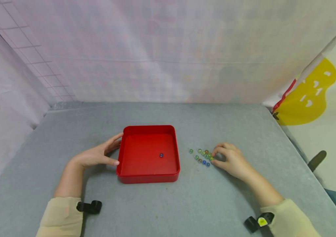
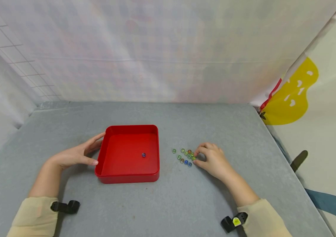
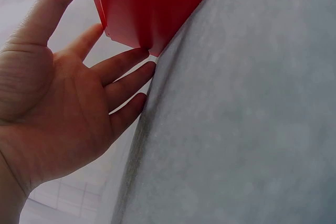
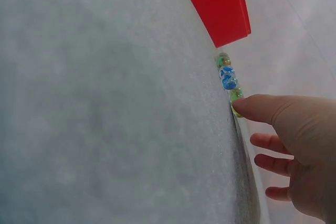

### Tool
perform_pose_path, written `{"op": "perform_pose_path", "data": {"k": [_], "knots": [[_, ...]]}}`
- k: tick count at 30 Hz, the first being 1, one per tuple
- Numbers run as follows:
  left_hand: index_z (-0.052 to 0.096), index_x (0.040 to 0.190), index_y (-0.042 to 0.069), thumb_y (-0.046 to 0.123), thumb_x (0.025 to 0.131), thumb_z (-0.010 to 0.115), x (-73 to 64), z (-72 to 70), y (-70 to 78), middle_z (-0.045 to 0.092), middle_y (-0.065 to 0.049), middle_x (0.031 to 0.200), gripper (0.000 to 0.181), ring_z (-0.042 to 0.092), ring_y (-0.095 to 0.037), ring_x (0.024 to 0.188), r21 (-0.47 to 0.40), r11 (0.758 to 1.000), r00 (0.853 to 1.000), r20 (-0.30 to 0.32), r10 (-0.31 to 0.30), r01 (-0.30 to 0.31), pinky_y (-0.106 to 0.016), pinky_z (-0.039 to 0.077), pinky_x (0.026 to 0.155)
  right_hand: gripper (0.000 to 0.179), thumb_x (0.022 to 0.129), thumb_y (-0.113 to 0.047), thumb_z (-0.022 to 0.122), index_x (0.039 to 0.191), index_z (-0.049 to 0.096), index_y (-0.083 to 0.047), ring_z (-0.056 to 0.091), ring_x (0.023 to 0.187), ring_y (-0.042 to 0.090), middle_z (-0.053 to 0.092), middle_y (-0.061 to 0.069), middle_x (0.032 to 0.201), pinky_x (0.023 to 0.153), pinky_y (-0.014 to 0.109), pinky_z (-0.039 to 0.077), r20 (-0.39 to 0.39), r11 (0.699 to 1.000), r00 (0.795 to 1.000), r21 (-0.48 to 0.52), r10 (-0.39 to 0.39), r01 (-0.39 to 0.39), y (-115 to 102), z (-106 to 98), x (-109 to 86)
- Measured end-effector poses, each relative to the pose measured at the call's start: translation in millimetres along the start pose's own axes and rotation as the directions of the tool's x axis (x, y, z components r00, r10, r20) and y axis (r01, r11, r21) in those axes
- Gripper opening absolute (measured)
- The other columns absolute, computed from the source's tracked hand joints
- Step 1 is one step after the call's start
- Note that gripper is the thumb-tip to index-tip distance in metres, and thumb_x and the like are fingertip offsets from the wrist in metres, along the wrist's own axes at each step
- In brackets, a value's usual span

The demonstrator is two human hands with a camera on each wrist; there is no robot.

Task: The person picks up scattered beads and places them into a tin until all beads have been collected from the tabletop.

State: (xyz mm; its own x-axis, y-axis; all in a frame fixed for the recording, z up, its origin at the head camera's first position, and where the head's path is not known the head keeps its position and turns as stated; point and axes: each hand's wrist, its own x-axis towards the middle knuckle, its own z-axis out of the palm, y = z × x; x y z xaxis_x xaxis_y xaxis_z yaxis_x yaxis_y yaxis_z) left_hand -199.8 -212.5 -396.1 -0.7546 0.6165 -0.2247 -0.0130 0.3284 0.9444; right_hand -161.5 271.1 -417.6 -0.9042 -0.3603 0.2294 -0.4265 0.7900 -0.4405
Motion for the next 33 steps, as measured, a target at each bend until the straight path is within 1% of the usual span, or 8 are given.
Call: {"op": "perform_pose_path", "data": {"k": [5,12,22,33], "knots": [[0.007,0.155,0.023,0.012,0.084,0.073,0.2,0.7,-0.3,0.01,-0.014,0.158,0.098,0.008,-0.037,0.142,0.005,1.0,1.0,-0.004,-0.008,0.008,-0.061,0.027,0.103,0.016,0.078,-0.012,0.079,0.086,0.066,-0.018,0.051,0.104,0.035,0.06,0.01,0.109,0.089,0.06,0.032,-0.001,1.0,1.0,-0.005,0.006,-0.006,-1.6,-0.2,-0.1],[0.007,0.155,0.022,0.011,0.084,0.074,0.7,0.4,-0.7,0.009,-0.015,0.158,0.099,0.007,-0.036,0.143,0.003,1.0,1.0,-0.002,0.003,-0.003,-0.062,0.022,0.105,0.016,0.079,-0.011,0.078,0.085,0.065,-0.018,0.052,0.101,0.034,0.06,0.009,0.108,0.086,0.058,0.034,-0.007,1.0,1.0,-0.011,-0.004,0.004,-1.1,1.0,-0.1],[0.007,0.155,0.023,0.012,0.085,0.073,-0.1,0.2,-0.9,0.009,-0.014,0.158,0.097,0.007,-0.037,0.142,0.007,1.0,1.0,-0.006,-0.011,0.011,-0.061,0.027,0.103,0.016,0.078,-0.012,0.078,0.083,0.064,-0.018,0.052,0.098,0.033,0.061,0.009,0.106,0.082,0.056,0.034,-0.047,0.999,0.999,-0.043,-0.027,0.025,-1.8,-1.3,-0.2],[0.008,0.155,0.025,0.012,0.085,0.073,1.4,0.4,-1.8,0.009,-0.014,0.158,0.097,0.007,-0.036,0.143,0.011,1.0,1.0,-0.009,-0.017,0.018,-0.061,0.025,0.104,0.016,0.079,-0.013,0.078,0.086,0.064,-0.017,0.051,0.103,0.038,0.06,0.014,0.11,0.086,0.059,0.033,-0.056,0.997,0.997,-0.063,-0.047,0.044,-6.3,-5.8,1.0]]}}
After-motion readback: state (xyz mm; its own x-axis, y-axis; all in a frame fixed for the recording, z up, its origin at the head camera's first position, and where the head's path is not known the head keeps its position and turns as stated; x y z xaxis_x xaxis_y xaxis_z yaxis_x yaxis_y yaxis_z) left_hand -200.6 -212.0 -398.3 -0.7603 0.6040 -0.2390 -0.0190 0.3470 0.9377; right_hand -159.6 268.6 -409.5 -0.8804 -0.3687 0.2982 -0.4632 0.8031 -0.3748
